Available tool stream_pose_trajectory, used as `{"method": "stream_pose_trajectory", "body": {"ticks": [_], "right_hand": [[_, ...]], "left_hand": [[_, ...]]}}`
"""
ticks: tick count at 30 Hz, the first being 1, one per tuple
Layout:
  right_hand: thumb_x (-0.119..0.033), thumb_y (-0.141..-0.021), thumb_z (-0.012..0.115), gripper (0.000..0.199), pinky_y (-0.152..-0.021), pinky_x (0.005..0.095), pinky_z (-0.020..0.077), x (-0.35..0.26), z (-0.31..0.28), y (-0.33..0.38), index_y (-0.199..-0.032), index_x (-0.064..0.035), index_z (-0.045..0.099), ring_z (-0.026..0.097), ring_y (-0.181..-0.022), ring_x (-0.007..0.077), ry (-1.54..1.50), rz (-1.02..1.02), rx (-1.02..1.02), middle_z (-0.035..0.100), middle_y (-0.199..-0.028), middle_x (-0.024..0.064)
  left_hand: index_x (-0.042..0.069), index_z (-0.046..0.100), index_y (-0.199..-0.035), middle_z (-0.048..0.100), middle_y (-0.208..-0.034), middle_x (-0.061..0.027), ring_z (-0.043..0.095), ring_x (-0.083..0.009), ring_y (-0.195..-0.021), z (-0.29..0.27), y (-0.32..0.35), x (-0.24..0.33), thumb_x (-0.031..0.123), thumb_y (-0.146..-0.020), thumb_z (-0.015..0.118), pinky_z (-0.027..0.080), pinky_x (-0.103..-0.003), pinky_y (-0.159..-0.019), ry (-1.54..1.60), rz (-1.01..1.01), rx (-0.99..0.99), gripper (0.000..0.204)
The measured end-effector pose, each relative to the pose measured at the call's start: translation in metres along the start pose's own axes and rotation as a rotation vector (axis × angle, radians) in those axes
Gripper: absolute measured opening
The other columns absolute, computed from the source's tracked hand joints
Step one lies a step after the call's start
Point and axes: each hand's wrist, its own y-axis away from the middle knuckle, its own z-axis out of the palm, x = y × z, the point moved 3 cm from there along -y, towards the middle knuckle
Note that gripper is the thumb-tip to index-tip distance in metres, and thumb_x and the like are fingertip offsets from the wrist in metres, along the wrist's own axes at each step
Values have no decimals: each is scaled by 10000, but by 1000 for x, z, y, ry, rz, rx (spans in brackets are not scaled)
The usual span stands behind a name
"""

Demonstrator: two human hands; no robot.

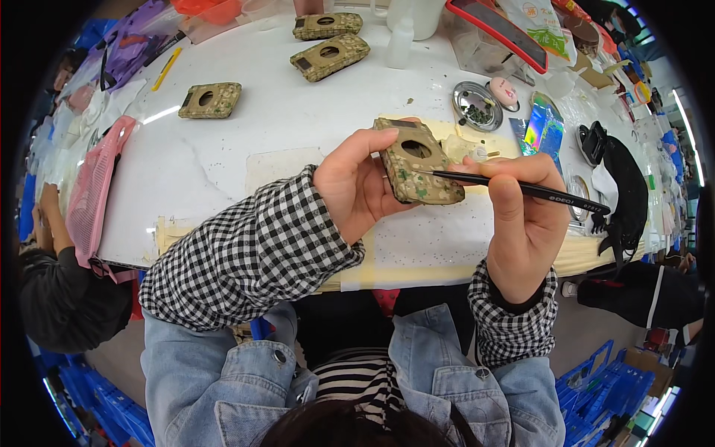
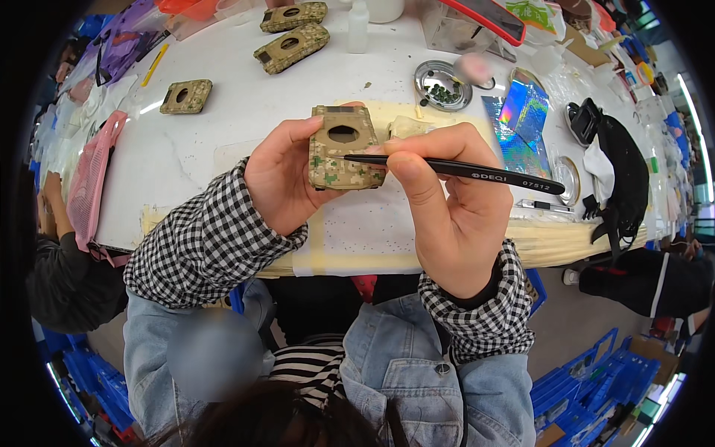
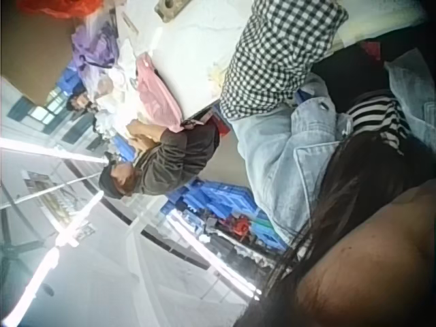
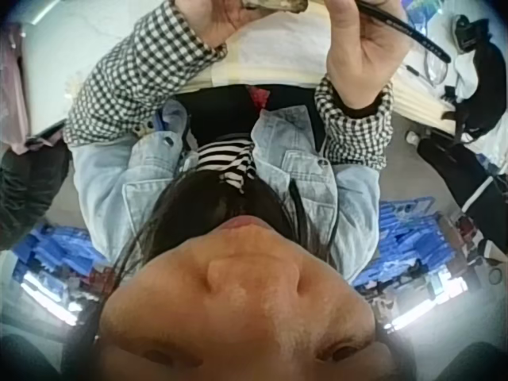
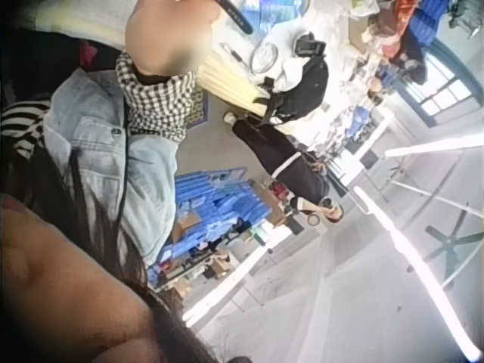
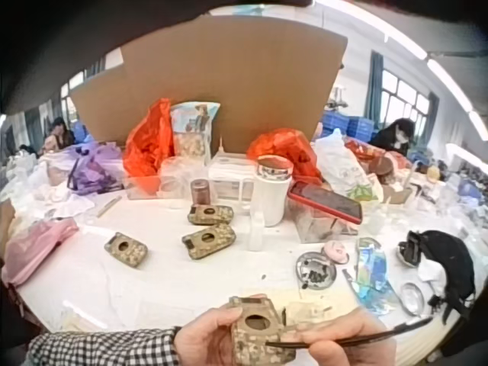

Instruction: Applying detail paint or adhesive to a model tank using a fine brush.

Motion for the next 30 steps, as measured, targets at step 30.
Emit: {"method": "stream_pose_trajectory", "body": {"ticks": [30], "right_hand": [[-189, -936, 519, 210, -839, 291, 456, 2, -1, 1, -912, 20, 513, 629, -892, 204, 83, -14, -31, 639, -888, 150]], "left_hand": [[8, 371, -1317, 523, -1228, -180, 553, -273, -1097, -1, -1, 0, 298, -924, 365, 444, -386, -969, -8, -1, 4, 489]]}}
